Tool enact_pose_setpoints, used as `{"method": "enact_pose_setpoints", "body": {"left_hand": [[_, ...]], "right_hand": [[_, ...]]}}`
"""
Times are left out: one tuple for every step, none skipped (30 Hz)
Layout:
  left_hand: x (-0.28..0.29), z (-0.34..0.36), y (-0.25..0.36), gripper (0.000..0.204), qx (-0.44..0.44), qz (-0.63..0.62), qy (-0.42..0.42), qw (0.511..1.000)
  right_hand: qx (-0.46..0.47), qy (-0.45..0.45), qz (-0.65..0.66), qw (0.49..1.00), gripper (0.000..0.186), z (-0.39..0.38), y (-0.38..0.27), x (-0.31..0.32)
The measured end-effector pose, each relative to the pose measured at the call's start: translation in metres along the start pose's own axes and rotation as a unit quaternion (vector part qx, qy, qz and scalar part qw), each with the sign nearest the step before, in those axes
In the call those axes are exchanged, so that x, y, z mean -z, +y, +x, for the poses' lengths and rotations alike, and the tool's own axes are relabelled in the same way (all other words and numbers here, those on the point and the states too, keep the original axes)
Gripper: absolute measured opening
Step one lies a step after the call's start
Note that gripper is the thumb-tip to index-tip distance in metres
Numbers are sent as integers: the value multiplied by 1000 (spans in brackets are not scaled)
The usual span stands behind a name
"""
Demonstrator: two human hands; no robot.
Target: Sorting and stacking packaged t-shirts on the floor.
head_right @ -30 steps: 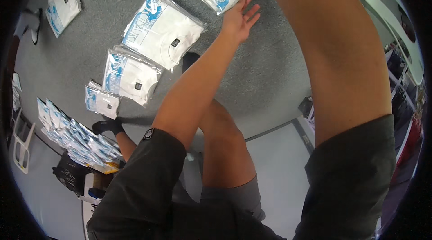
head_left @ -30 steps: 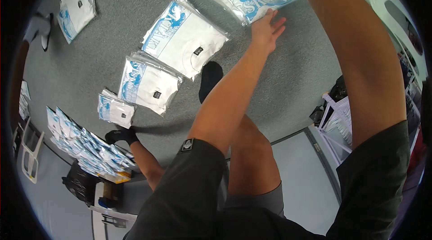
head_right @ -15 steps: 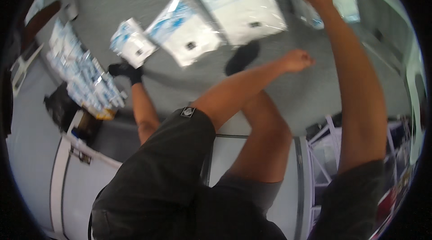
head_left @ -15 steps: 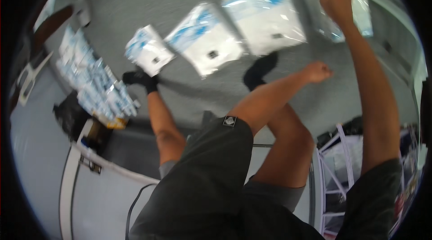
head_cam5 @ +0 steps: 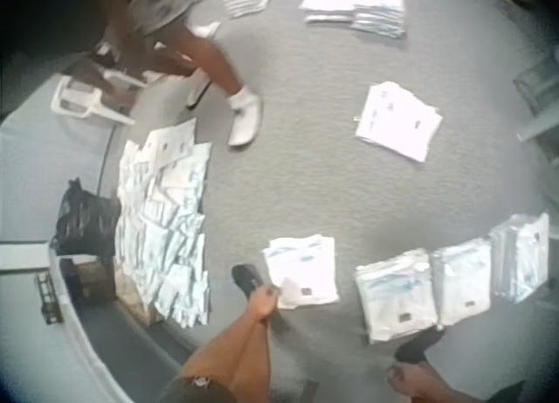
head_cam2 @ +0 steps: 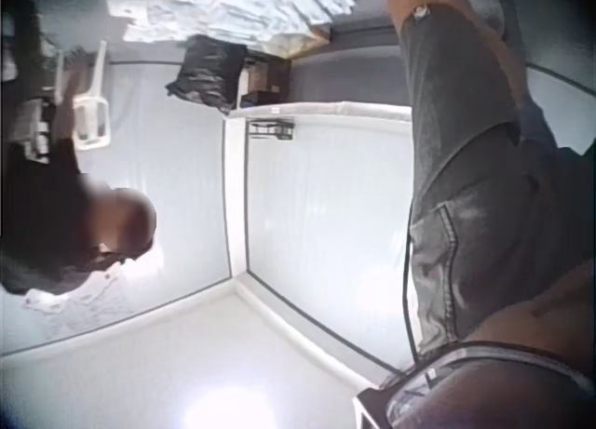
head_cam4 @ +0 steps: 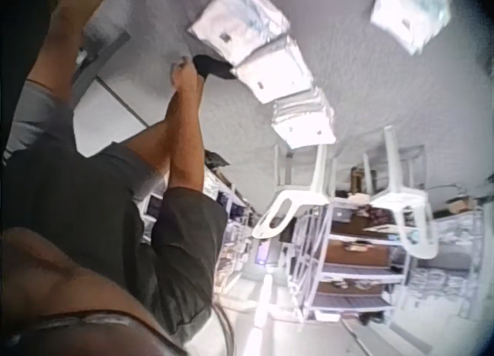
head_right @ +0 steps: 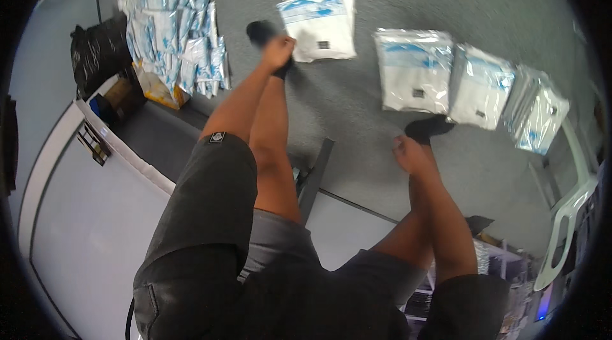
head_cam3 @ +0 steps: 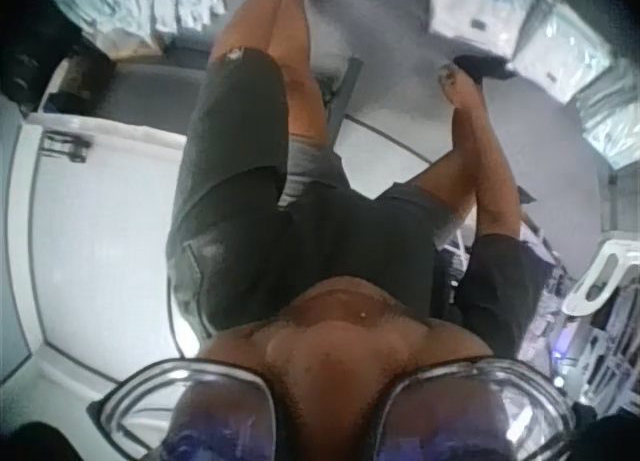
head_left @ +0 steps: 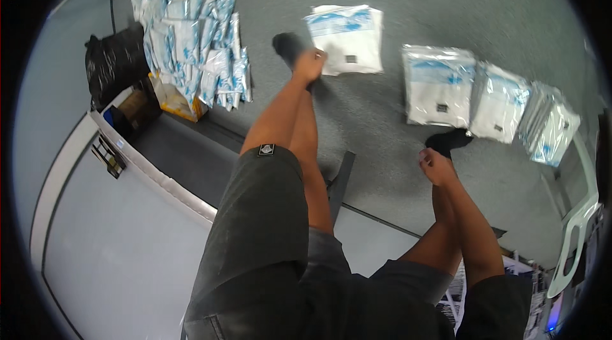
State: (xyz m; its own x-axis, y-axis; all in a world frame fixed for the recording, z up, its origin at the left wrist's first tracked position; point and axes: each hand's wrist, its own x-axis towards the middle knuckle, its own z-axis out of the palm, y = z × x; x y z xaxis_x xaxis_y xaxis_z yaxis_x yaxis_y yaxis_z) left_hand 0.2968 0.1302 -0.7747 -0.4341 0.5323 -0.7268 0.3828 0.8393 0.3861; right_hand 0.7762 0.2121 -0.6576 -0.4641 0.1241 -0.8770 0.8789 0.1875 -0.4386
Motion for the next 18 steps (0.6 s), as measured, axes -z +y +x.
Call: {"method": "enact_pose_setpoints", "body": {"left_hand": [[44, 17, -42, 42, 31, -77, 53, 995], [72, 30, -71, 40, 81, -101, 101, 986], [82, 42, -88, 42, 97, -168, 130, 972], [136, 51, -139, 45, 140, -173, 198, 955], [191, 57, -189, 47, 180, -174, 265, 931], [183, 65, -200, 51, 213, -143, 271, 928], [216, 70, -235, 58, 228, -145, 332, 904], [235, 74, -259, 71, 267, -147, 348, 886], [263, 79, -285, 82, 285, -192, 385, 857], [324, 78, -333, 86, 305, -176, 440, 826], [296, 89, -322, 87, 387, -188, 458, 778], [285, 94, -316, 80, 415, -275, 468, 731], [291, 98, -316, 69, 402, -400, 439, 697], [308, 93, -330, 58, 382, -507, 413, 652], [335, 87, -354, 58, 381, -498, 425, 653], [364, 86, -381, 45, 368, -513, 395, 667], [380, 85, -396, 32, 359, -530, 357, 680], [373, 87, -394, 32, 362, -533, 354, 678]], "right_hand": [[-11, 14, 63, 998, 31, 24, -31, 13], [-39, 24, 123, 991, 30, 41, -49, 21], [-2, 84, 110, 990, 27, 47, -44, 31], [-3, 74, 114, 991, 26, 75, -77, 41], [-5, 86, 136, 987, 25, 100, -114, 48], [-53, 106, 127, 985, 24, 105, -115, 61], [-71, 106, 139, 982, 24, 124, -138, 67], [-99, 107, 144, 979, 23, 140, -150, 74], [-71, 122, 139, 980, 23, 160, -159, 72], [-52, 112, 148, 981, 23, 190, -188, 57], [-59, 109, 140, 982, 23, 197, -177, 60], [-58, 104, 140, 983, 24, 205, -173, 65], [-73, 106, 138, 982, 25, 216, -185, 60], [-77, 68, 136, 985, 25, 231, -218, 52], [-67, 30, 141, 987, 26, 252, -262, 40], [-29, 17, 160, 986, 27, 272, -297, 25], [2, 6, 176, 984, 27, 287, -325, 11], [25, -1, 207, 978, 29, 295, -345, 6]]}}
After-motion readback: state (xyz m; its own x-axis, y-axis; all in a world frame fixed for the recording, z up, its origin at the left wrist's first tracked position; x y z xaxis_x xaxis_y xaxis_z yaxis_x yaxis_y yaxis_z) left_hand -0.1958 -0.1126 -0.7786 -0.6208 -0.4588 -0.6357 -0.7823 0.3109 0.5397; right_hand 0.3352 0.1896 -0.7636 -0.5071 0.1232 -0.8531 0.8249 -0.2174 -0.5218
